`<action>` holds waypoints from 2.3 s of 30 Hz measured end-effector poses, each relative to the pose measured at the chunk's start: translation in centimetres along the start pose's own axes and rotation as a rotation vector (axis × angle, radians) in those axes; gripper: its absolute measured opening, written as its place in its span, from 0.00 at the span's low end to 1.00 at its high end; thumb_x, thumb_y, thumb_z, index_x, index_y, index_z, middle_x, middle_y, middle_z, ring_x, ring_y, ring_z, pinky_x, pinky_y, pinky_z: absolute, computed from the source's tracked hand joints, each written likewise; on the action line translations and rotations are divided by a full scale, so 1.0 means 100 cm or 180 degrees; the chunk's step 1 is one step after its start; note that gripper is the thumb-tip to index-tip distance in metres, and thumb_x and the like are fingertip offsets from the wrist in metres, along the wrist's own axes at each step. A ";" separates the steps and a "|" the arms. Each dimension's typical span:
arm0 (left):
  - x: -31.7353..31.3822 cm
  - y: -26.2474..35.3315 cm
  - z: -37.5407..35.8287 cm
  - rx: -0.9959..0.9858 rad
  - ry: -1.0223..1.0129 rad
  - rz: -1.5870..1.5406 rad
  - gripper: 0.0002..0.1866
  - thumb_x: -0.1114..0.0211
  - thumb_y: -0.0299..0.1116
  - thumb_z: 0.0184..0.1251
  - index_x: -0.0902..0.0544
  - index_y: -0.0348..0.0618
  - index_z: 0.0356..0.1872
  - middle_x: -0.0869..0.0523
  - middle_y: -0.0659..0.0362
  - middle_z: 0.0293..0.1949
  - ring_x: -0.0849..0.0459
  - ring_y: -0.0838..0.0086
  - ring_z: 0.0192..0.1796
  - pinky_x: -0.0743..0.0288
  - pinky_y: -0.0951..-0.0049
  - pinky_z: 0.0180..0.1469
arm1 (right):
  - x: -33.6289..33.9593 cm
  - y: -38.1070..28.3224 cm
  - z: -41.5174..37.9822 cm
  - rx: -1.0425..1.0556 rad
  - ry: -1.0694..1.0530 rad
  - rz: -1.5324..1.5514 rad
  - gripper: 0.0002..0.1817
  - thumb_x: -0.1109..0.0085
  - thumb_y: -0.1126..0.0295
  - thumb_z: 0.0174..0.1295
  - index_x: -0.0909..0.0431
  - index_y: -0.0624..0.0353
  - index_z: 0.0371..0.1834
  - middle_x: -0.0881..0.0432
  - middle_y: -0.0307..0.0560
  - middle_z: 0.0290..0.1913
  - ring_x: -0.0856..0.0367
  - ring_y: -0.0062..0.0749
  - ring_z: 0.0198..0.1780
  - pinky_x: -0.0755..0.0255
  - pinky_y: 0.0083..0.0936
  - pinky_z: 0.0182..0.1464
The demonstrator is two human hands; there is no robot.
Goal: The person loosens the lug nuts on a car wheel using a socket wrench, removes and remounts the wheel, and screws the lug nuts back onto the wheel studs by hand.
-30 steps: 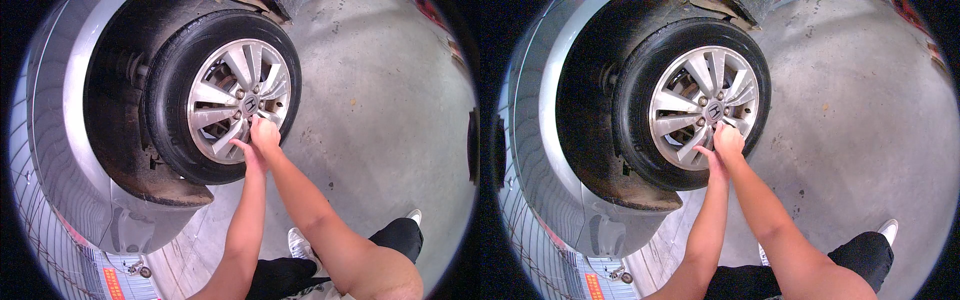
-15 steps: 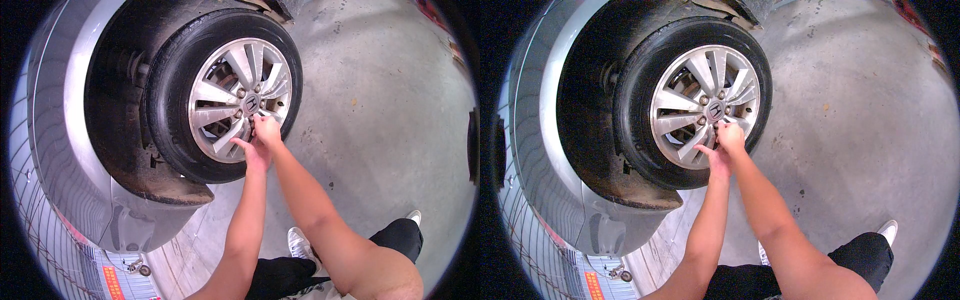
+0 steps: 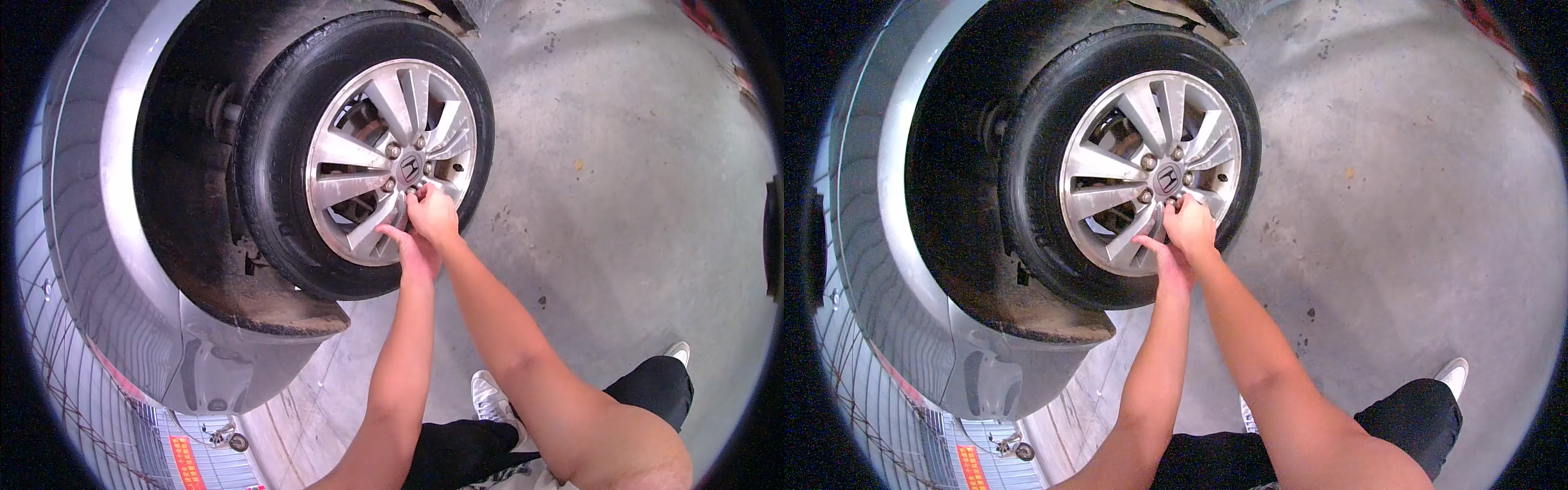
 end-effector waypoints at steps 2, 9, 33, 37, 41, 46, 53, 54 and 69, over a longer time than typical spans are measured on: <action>0.000 0.001 -0.003 0.0156 0.0051 -0.0071 0.70 0.65 0.93 0.43 0.41 0.48 0.82 0.35 0.59 0.80 0.34 0.64 0.78 0.39 0.61 0.78 | -0.001 0.003 0.001 -0.0020 -0.0075 -0.0109 0.28 0.51 0.47 0.71 0.12 0.63 0.45 0.13 0.69 0.43 0.14 0.63 0.51 0.23 0.51 0.57; -0.010 0.003 -0.008 0.0068 0.0047 0.0103 0.72 0.67 0.94 0.41 0.41 0.46 0.82 0.34 0.59 0.80 0.33 0.62 0.78 0.39 0.60 0.78 | -0.012 0.006 0.004 0.0109 0.0029 -0.0166 0.31 0.53 0.43 0.72 0.12 0.61 0.47 0.13 0.70 0.44 0.15 0.65 0.53 0.24 0.53 0.59; 0.028 -0.006 0.018 0.0416 0.0270 -0.0368 0.75 0.58 0.94 0.36 0.38 0.38 0.78 0.29 0.55 0.76 0.29 0.64 0.75 0.34 0.61 0.75 | -0.005 0.008 0.012 -0.0242 -0.0097 0.0069 0.29 0.51 0.46 0.71 0.10 0.61 0.41 0.12 0.68 0.44 0.13 0.62 0.51 0.22 0.49 0.58; 0.030 -0.007 0.021 0.0367 0.0148 -0.0436 0.76 0.58 0.94 0.36 0.38 0.37 0.78 0.29 0.55 0.76 0.30 0.63 0.75 0.36 0.61 0.76 | -0.011 0.019 0.022 -0.0431 -0.0585 0.0695 0.29 0.48 0.44 0.68 0.09 0.60 0.39 0.12 0.67 0.42 0.12 0.61 0.50 0.22 0.49 0.57; 0.016 -0.004 0.014 0.0212 0.0134 -0.0204 0.76 0.59 0.94 0.36 0.38 0.38 0.78 0.31 0.55 0.77 0.31 0.63 0.76 0.37 0.61 0.77 | -0.020 0.023 0.020 -0.0075 -0.0043 0.0008 0.32 0.50 0.42 0.70 0.10 0.62 0.35 0.10 0.56 0.32 0.09 0.50 0.44 0.20 0.43 0.54; 0.012 -0.002 0.007 0.0364 0.0000 -0.0199 0.75 0.62 0.94 0.37 0.39 0.40 0.80 0.33 0.56 0.78 0.32 0.64 0.77 0.38 0.61 0.78 | -0.003 0.006 0.007 -0.0261 0.0103 0.0036 0.29 0.45 0.43 0.68 0.10 0.61 0.38 0.11 0.62 0.36 0.11 0.58 0.46 0.20 0.44 0.54; 0.022 -0.005 0.015 0.0398 0.0108 -0.0360 0.76 0.60 0.94 0.37 0.40 0.38 0.79 0.33 0.56 0.78 0.32 0.64 0.77 0.37 0.60 0.77 | -0.030 0.037 0.033 -0.0149 -0.0044 0.0336 0.29 0.49 0.45 0.71 0.10 0.62 0.35 0.11 0.56 0.29 0.09 0.50 0.40 0.19 0.43 0.50; 0.023 -0.005 0.016 0.0467 0.0191 -0.0430 0.76 0.60 0.94 0.37 0.40 0.38 0.79 0.33 0.56 0.78 0.32 0.64 0.77 0.37 0.60 0.77 | -0.023 0.034 0.031 -0.0281 -0.0190 0.0454 0.29 0.50 0.45 0.71 0.10 0.62 0.36 0.11 0.61 0.33 0.11 0.55 0.43 0.20 0.46 0.53; 0.012 -0.002 0.009 0.0287 0.0056 -0.0285 0.74 0.61 0.93 0.40 0.41 0.39 0.80 0.33 0.56 0.79 0.33 0.64 0.77 0.38 0.60 0.77 | -0.016 0.010 0.021 0.0006 0.0131 0.0304 0.18 0.40 0.60 0.66 0.12 0.67 0.34 0.13 0.68 0.35 0.12 0.62 0.45 0.21 0.48 0.54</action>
Point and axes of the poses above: each hand's wrist, its own z-axis towards the middle knuckle, its own x-axis out of the back of the hand, y = z × x, the point moved 3 cm from there along z, towards the middle knuckle
